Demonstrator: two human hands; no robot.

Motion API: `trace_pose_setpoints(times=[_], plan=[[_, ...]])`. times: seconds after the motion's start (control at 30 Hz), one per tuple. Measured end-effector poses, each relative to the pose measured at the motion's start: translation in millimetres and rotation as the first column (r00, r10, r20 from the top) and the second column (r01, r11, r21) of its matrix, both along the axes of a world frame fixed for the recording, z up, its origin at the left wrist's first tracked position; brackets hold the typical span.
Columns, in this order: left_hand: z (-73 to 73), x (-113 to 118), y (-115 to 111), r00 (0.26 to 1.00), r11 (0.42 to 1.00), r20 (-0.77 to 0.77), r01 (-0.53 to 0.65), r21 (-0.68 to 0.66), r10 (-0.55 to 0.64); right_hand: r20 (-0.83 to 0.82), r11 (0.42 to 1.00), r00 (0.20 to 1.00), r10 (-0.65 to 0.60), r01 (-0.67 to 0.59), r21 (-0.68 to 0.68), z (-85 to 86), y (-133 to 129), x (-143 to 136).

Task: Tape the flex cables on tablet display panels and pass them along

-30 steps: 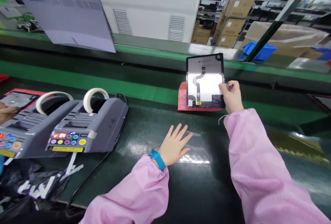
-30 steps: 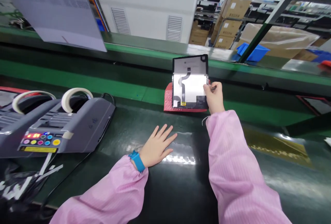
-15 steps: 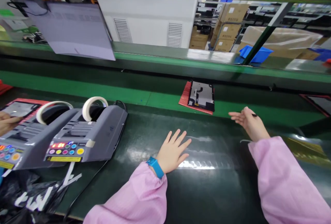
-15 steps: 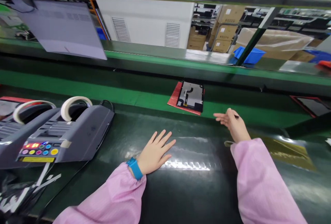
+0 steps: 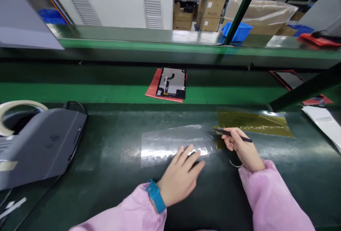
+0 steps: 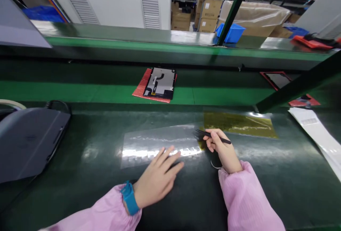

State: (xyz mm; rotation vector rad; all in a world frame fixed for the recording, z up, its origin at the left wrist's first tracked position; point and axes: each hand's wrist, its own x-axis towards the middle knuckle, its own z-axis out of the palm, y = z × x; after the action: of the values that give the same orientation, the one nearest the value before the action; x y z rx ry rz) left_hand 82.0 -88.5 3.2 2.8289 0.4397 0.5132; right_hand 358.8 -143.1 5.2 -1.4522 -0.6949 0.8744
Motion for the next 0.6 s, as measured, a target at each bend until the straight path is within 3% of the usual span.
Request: trace_pose_setpoints(times=[0.13, 0.27, 0.4, 0.6], plan=[[-0.7, 33, -23, 0.994, 0.994, -0.015, 0.113, -0.013, -0.113, 0.072, 0.997, 0.997, -0.001, 0.007, -0.078, 1.5, -5, 21], [-3.4, 54, -23, 0.998, 1.000, -0.067, 0.015, -0.016, -0.016, 0.286, 0.988, 0.957, 0.049, -0.004, -0.155, -0.4, -18, 27], [-8.1, 62, -22, 0.992, 0.999, -0.121, -0.037, -0.027, 0.033, 0.551, 0.988, 0.828, 0.103, -0.019, -0.156, -2.3, -27, 24], [-8.4, 61, -24, 0.991, 0.998, -0.128, -0.029, -0.046, 0.023, 0.601, 0.986, 0.783, 0.162, -0.099, -0.136, -3.5, -35, 28]])
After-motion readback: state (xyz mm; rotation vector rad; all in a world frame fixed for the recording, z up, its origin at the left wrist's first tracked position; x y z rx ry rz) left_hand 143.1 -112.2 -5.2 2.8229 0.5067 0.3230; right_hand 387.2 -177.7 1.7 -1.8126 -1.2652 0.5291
